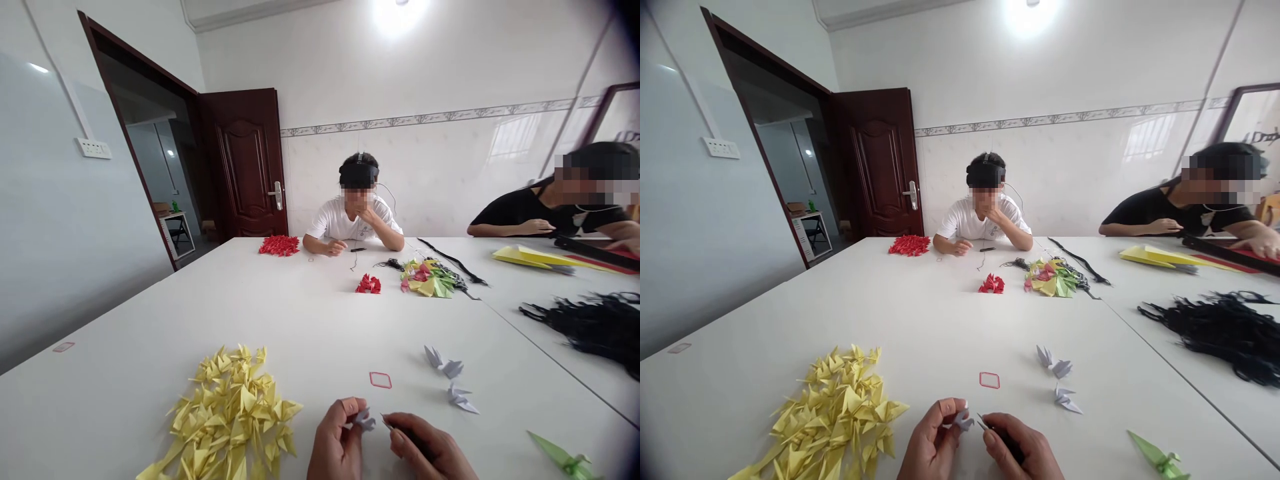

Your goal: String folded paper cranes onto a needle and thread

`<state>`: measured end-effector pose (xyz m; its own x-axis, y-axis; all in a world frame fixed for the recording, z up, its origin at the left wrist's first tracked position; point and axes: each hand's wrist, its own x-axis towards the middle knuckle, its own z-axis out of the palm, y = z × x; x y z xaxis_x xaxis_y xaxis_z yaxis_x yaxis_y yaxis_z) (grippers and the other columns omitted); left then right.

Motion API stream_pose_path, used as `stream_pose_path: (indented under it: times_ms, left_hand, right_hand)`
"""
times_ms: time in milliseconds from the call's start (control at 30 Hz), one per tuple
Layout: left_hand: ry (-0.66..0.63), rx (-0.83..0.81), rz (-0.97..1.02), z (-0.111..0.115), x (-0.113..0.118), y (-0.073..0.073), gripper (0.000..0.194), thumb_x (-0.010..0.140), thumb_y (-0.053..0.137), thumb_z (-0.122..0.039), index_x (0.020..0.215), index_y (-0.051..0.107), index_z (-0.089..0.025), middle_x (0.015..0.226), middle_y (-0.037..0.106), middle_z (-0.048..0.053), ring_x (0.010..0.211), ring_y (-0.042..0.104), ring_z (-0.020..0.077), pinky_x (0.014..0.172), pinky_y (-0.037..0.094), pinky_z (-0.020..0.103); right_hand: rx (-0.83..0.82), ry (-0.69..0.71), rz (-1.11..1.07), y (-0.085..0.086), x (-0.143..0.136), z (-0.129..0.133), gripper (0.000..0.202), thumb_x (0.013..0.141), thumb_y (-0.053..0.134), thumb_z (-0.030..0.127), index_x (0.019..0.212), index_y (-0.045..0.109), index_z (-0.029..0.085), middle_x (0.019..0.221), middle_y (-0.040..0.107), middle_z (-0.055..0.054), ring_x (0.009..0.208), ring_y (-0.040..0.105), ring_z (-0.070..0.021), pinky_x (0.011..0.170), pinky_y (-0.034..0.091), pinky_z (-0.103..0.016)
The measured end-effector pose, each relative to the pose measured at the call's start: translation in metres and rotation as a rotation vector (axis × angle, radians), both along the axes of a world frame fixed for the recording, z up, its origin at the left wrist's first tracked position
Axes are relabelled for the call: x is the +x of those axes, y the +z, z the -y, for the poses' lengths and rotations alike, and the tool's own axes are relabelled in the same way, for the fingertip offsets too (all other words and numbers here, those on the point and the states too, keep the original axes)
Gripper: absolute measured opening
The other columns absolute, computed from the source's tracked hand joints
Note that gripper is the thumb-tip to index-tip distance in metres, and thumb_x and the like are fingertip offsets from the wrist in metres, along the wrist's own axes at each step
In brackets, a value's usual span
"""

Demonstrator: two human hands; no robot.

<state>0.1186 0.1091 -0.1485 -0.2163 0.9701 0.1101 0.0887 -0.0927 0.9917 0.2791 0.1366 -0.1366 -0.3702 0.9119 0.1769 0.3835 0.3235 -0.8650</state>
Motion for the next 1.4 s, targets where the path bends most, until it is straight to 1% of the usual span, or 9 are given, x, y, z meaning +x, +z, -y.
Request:
stream_pose_path:
  times_ms: [133, 267, 333, 467, 633, 767, 933, 1200, 1400]
  left_hand:
    - [-0.084, 0.009, -0.003, 0.004, -0.003, 0.013, 0.026, 0.082, 0.055, -0.035, 0.099, 0.062, -0.016, 0.097, 0.068, 0.009, 0.089, 0.063, 0.0178, 0.084, 0.048, 0.028]
    - [-0.118, -0.016, -0.015, 0.005, -0.005, 0.021, 0.030, 0.085, 0.051, -0.028, 0.112, 0.055, -0.017, 0.101, 0.066, 0.009, 0.095, 0.061, 0.0174, 0.089, 0.046, 0.032]
    - [-0.126, -0.031, -0.009, 0.005, -0.006, 0.021, 0.031, 0.085, 0.049, -0.026, 0.115, 0.053, -0.017, 0.101, 0.066, 0.008, 0.096, 0.061, 0.0169, 0.089, 0.045, 0.033]
    - [-0.139, -0.018, -0.002, 0.005, -0.007, 0.018, 0.029, 0.085, 0.049, -0.022, 0.113, 0.054, -0.017, 0.101, 0.066, 0.008, 0.096, 0.061, 0.0167, 0.089, 0.045, 0.033]
    - [-0.187, 0.017, -0.061, 0.006, -0.007, 0.016, 0.028, 0.086, 0.044, -0.021, 0.113, 0.055, -0.019, 0.101, 0.067, 0.008, 0.096, 0.061, 0.0158, 0.092, 0.044, 0.034]
    - [-0.197, 0.037, -0.093, 0.006, -0.007, 0.015, 0.028, 0.086, 0.044, -0.020, 0.112, 0.055, -0.018, 0.101, 0.067, 0.008, 0.095, 0.061, 0.0164, 0.092, 0.045, 0.035]
    - [-0.235, 0.088, -0.153, 0.007, -0.007, 0.014, 0.028, 0.086, 0.042, -0.016, 0.110, 0.056, -0.017, 0.102, 0.068, 0.008, 0.096, 0.062, 0.0167, 0.091, 0.046, 0.035]
    - [-0.228, 0.144, -0.236, 0.007, -0.007, 0.014, 0.028, 0.086, 0.041, -0.015, 0.108, 0.059, -0.019, 0.101, 0.069, 0.008, 0.096, 0.063, 0.0176, 0.090, 0.047, 0.035]
    - [-0.204, 0.118, -0.237, 0.007, -0.008, 0.010, 0.029, 0.086, 0.042, -0.016, 0.111, 0.057, -0.019, 0.102, 0.068, 0.007, 0.097, 0.062, 0.0173, 0.092, 0.046, 0.035]
  right_hand:
    - [0.020, 0.004, 0.034, 0.008, 0.001, 0.005, 0.035, 0.085, 0.047, 0.045, 0.093, 0.068, 0.019, 0.084, 0.072, -0.006, 0.075, 0.065, -0.0205, 0.067, 0.051, -0.026]
    - [0.014, -0.025, 0.070, 0.012, 0.002, 0.007, 0.034, 0.086, 0.047, 0.041, 0.097, 0.066, 0.016, 0.083, 0.071, -0.006, 0.072, 0.063, -0.0191, 0.066, 0.050, -0.027]
    - [0.011, -0.018, 0.078, 0.013, 0.001, 0.007, 0.032, 0.086, 0.048, 0.039, 0.097, 0.066, 0.016, 0.085, 0.071, -0.006, 0.072, 0.063, -0.0182, 0.066, 0.049, -0.026]
    - [0.033, 0.018, 0.080, 0.013, 0.000, 0.008, 0.028, 0.088, 0.046, 0.037, 0.096, 0.066, 0.018, 0.088, 0.070, -0.006, 0.074, 0.062, -0.0176, 0.067, 0.047, -0.026]
    - [0.068, 0.053, 0.117, 0.012, 0.000, 0.007, 0.028, 0.089, 0.044, 0.036, 0.095, 0.067, 0.021, 0.081, 0.068, -0.004, 0.069, 0.059, -0.0162, 0.063, 0.045, -0.026]
    - [0.110, 0.077, 0.180, 0.012, 0.000, 0.007, 0.029, 0.090, 0.044, 0.036, 0.095, 0.068, 0.021, 0.071, 0.063, -0.003, 0.063, 0.056, -0.0145, 0.059, 0.043, -0.025]
    - [0.115, 0.092, 0.214, 0.012, -0.001, 0.009, 0.031, 0.089, 0.045, 0.036, 0.110, 0.065, 0.024, 0.069, 0.060, -0.002, 0.062, 0.056, -0.0135, 0.059, 0.042, -0.023]
    - [0.139, 0.096, 0.209, 0.013, 0.000, 0.007, 0.032, 0.089, 0.047, 0.034, 0.115, 0.064, 0.025, 0.067, 0.061, -0.001, 0.061, 0.056, -0.0134, 0.058, 0.041, -0.022]
    - [0.118, 0.103, 0.188, 0.016, -0.001, 0.008, 0.029, 0.089, 0.048, 0.032, 0.113, 0.064, 0.026, 0.071, 0.064, -0.001, 0.064, 0.058, -0.0134, 0.061, 0.041, -0.022]
